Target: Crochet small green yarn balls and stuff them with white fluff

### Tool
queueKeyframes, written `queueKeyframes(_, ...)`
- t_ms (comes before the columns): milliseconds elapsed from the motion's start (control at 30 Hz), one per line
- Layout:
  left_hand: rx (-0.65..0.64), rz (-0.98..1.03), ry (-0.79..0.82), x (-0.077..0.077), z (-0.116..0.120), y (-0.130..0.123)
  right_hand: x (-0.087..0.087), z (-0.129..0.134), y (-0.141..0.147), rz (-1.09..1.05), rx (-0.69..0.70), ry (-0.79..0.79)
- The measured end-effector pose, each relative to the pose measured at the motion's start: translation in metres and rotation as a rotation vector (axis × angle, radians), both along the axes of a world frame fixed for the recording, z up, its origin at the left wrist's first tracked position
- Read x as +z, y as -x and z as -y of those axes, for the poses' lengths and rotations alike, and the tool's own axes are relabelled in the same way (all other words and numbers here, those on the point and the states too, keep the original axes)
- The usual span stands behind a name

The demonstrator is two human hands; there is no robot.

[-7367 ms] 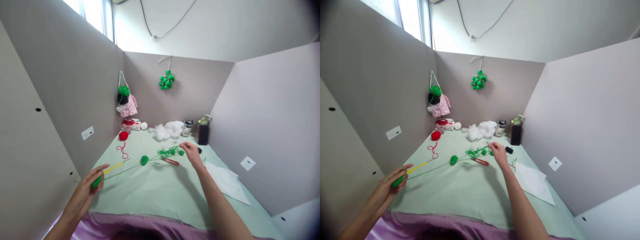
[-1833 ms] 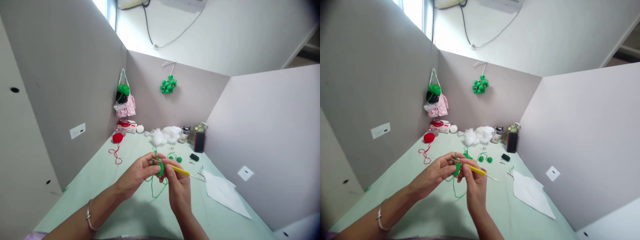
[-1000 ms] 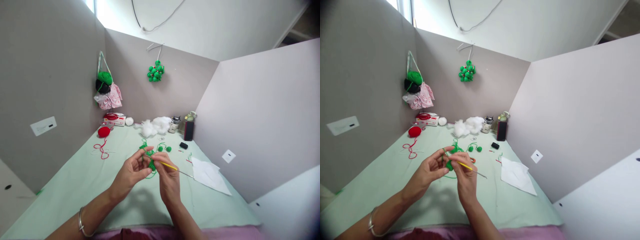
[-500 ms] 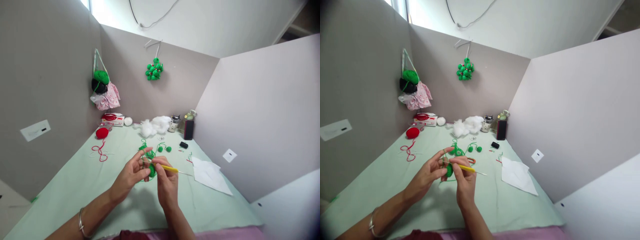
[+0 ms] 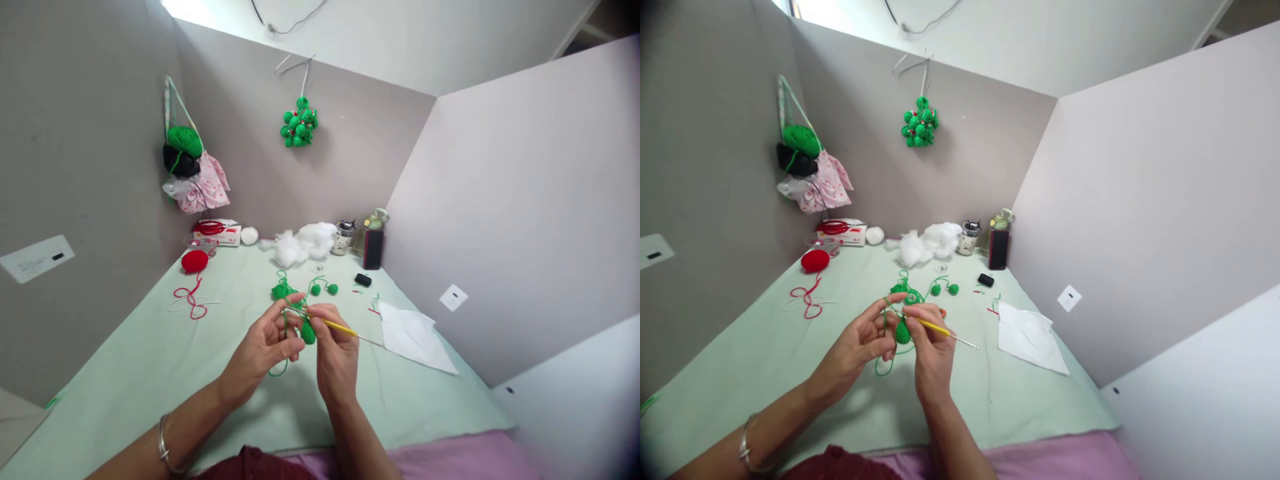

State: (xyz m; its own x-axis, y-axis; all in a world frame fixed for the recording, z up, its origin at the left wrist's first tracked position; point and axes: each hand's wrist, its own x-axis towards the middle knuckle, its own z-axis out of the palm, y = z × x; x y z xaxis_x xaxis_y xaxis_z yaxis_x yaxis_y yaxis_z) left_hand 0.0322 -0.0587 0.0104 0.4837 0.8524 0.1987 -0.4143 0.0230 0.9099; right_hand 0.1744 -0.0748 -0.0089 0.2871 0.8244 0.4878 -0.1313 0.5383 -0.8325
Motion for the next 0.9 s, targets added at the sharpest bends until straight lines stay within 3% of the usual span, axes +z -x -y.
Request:
queueKeyframes(167, 0.081, 0.027, 0.033, -0.001, 0.002, -0.004, 0.004, 0.004, 0.002, 0.035, 0.005, -0.010)
queueKeyframes(433, -0.003, 0.048, 0.020, 0.002, 0.011, 0.008, 0.009, 0.008, 0.002, -0.239, 0.180, 0.123)
queueKeyframes(567, 0.029, 0.082, -0.012, 0.000, 0.017, 0.009, 0.005, 0.015, 0.002, -0.109, 0.198, 0.102)
queueKeyframes(700, 0.038, 0.108, 0.007, -0.001, 0.021, 0.015, 0.004, 0.020, 0.004, 0.052, 0.179, -0.018)
queueKeyframes(900, 0.044, 0.054, 0.036, 0.001, 0.032, 0.029, 0.006, 0.026, 0.011, 0.092, 0.162, -0.119)
